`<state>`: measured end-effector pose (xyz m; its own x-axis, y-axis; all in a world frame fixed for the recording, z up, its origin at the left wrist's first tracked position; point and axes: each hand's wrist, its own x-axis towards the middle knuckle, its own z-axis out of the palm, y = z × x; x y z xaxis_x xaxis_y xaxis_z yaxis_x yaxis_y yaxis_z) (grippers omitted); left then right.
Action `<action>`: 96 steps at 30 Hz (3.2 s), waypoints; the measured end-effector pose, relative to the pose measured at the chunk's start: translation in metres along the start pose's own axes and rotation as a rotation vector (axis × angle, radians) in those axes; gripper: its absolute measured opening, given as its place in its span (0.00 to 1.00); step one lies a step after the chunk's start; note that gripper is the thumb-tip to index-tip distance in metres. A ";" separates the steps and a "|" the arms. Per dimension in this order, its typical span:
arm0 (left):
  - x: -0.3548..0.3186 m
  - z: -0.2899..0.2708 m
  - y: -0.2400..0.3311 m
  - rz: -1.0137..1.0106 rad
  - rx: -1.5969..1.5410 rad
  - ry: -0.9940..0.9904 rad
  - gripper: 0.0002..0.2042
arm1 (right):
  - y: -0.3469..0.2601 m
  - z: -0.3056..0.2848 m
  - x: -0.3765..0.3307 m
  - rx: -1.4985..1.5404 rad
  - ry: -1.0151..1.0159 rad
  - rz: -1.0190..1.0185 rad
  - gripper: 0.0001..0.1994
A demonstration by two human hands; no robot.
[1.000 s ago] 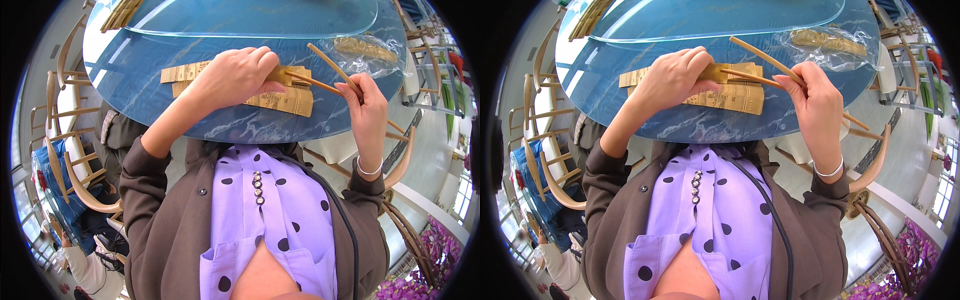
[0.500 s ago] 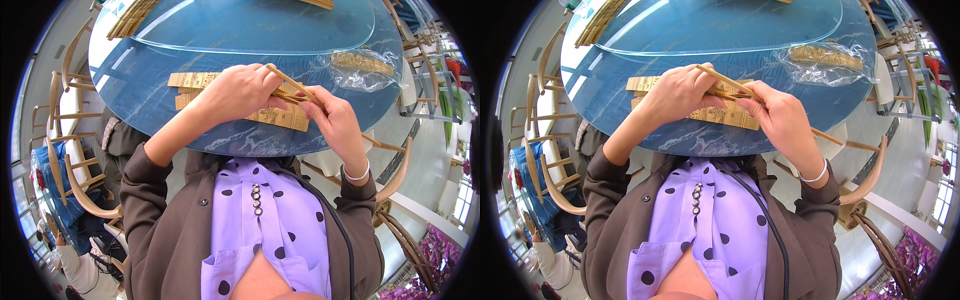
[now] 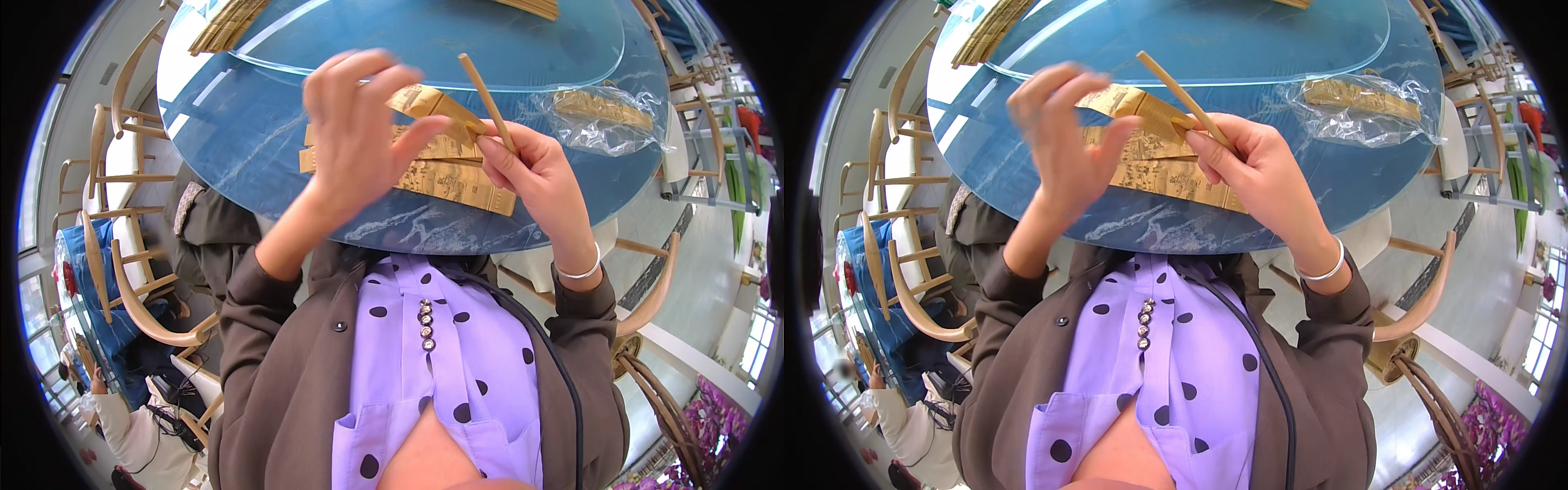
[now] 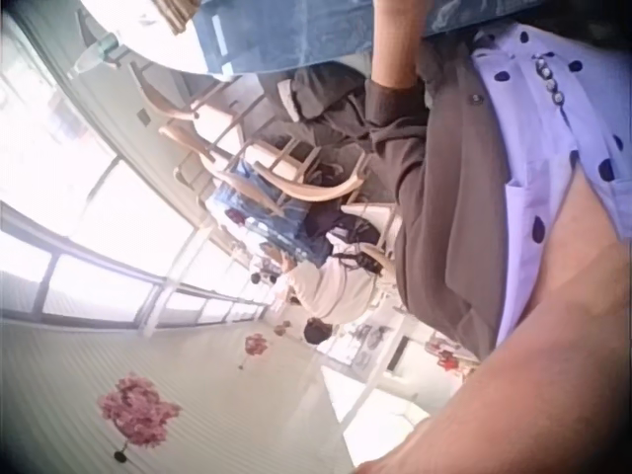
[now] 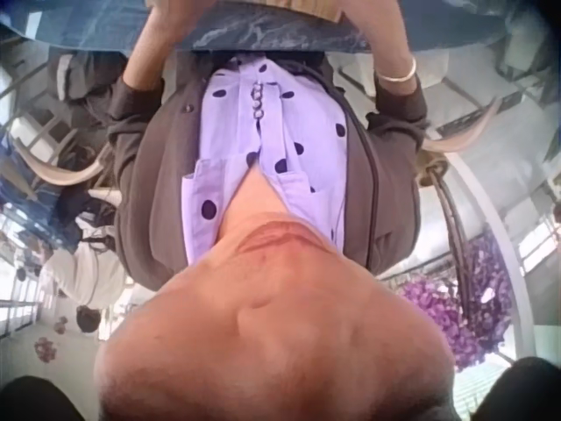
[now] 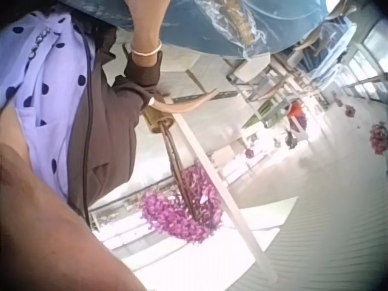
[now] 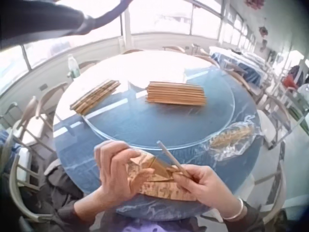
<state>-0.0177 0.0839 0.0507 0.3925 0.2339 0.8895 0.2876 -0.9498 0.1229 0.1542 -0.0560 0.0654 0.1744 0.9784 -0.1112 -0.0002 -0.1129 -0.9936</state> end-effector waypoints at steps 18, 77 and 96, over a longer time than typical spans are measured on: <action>-0.015 -0.003 0.028 -1.037 -1.144 0.236 0.10 | -0.009 0.046 0.001 -0.092 0.083 -0.105 0.16; 0.033 -0.015 -0.024 -0.892 -1.010 0.242 0.16 | 0.050 0.024 -0.049 -0.946 0.472 -0.671 0.16; 0.003 0.002 -0.014 -1.176 -1.180 0.137 0.22 | 0.048 0.036 -0.081 -0.831 0.358 -0.478 0.16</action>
<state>-0.0193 0.0986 0.0507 0.3627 0.9265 0.0999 -0.4463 0.0786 0.8914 0.1050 -0.1348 0.0263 0.2609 0.8588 0.4409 0.8057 0.0579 -0.5895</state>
